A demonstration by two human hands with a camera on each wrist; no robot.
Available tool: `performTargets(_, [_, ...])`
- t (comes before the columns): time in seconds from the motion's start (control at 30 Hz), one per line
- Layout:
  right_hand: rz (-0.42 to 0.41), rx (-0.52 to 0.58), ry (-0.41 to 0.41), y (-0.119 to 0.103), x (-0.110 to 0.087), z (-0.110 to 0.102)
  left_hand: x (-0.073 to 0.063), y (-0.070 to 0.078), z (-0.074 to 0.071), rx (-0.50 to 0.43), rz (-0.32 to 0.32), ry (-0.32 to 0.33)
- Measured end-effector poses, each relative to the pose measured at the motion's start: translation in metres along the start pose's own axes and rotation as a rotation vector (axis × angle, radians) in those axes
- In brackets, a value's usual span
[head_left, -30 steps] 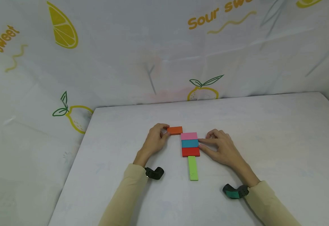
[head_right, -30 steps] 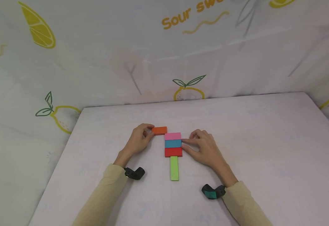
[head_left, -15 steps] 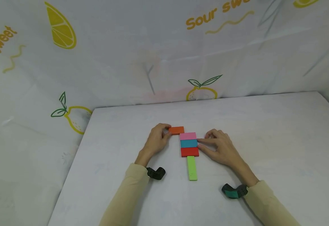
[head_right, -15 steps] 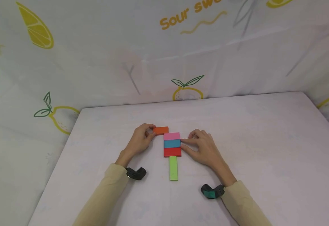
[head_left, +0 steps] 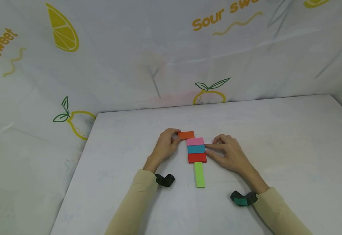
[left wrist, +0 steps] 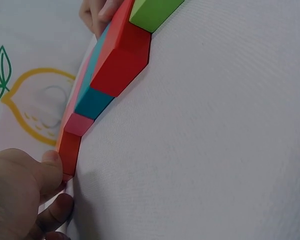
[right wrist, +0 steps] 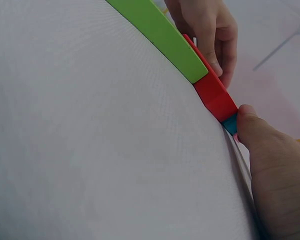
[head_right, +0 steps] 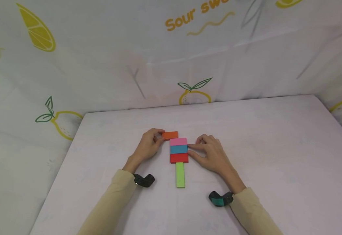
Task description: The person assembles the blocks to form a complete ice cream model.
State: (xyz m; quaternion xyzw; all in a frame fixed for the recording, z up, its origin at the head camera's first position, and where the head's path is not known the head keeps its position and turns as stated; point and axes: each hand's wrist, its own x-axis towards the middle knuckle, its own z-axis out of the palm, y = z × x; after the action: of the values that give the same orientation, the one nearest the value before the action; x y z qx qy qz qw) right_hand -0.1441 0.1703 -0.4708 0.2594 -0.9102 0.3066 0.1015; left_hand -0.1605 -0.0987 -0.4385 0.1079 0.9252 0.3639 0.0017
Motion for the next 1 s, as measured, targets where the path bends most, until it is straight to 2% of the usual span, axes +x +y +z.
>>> performTargets(0.3, [0.024, -0.006, -0.025, -0.0009, 0.0, -0.0012, 0.0012, 0.0029, 0.0031, -0.01, 0.014, 0.001])
performTargets(0.67, [0.016, -0.002, -0.018, -0.0006, 0.0005, -0.0001, 0.0011, 0.0057, 0.0051, 0.005, 0.006, -0.001])
performTargets(1.0, [0.007, 0.012, -0.002, 0.0009, -0.0001, 0.0009, 0.002, 0.0018, -0.0005, -0.084, -0.022, 0.011])
